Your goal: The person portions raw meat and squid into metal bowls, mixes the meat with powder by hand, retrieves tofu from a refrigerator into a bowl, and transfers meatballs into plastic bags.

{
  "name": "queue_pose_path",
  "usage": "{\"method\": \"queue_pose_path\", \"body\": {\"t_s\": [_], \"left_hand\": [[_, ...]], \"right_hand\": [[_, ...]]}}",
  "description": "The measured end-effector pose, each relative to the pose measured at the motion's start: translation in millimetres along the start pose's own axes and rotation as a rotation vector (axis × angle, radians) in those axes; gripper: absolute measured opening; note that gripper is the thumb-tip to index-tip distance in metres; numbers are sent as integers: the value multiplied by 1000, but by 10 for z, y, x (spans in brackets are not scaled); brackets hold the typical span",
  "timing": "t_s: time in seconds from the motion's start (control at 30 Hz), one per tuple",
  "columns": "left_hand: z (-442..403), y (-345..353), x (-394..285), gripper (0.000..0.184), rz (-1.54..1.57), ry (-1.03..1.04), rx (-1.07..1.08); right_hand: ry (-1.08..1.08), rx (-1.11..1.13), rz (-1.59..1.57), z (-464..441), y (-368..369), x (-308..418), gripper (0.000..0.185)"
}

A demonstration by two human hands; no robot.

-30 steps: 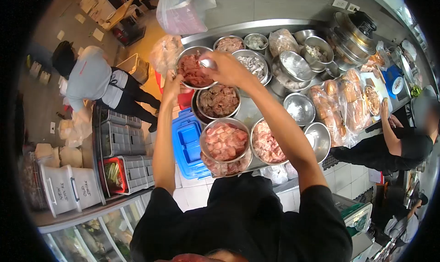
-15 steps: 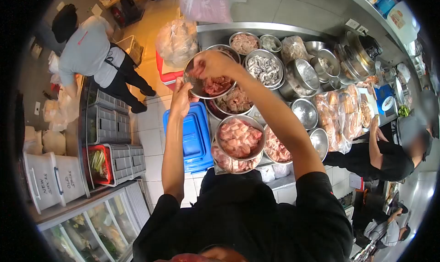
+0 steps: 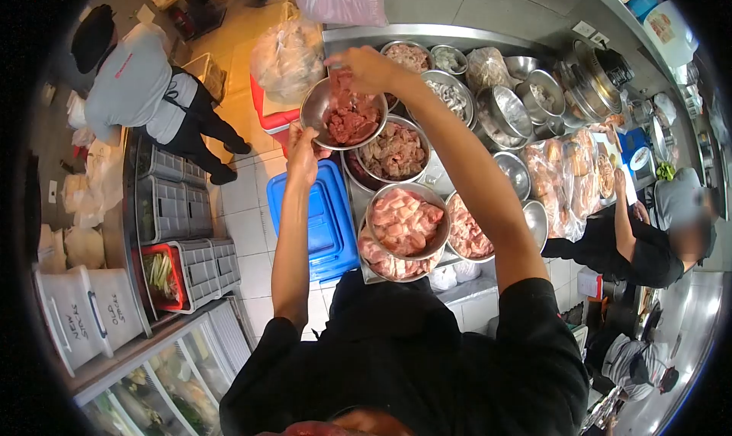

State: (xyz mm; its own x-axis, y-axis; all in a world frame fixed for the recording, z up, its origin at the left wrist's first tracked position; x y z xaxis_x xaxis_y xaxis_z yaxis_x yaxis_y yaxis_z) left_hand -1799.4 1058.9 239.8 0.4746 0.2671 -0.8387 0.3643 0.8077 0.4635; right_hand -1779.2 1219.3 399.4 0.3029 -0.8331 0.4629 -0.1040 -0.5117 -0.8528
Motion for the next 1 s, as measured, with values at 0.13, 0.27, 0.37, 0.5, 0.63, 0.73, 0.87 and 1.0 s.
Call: {"method": "queue_pose_path", "body": {"t_s": [0.13,0.27,0.37,0.5,0.63,0.73,0.87,1.0], "left_hand": [[-1,-155,81,14,-13,-5,-17],[114,-334,88,14,57,64,-61],[354,-446,24,17,60,89,-146],[539,-400,-146,21,30,126,-232],[549,-287,-111,24,40,83,-125],[566,-125,5,25,6,-18,-25],[573,-61,118,26,125,-27,-87],[524,-42,120,28,132,-27,-137]], "right_hand": [[-325,-206,-46,-140,-53,-110,24],[127,-241,-192,-140,-132,-634,21],[157,-25,136,-51,222,-1144,31],[131,-159,-203,28,281,-334,37],[-14,214,53,223,864,305,36],[-49,232,101,222,1006,118,35],[-2,78,-145,108,642,-54,28],[-128,183,-1,148,344,217,28]]}}
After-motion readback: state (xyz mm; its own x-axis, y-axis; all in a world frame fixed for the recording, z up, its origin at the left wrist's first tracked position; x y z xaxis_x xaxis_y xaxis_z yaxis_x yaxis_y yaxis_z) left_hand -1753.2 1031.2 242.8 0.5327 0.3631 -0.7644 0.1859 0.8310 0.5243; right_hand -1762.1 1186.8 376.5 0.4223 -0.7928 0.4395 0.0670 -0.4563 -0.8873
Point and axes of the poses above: each hand's wrist, its own z-axis away from the middle knuckle, its own y-axis out of the palm, x = y × z, the point moved 5 cm from there along -z, towards the middle knuckle, and after that the axes turned 6 degrees about -y, right-handed, at the moved point
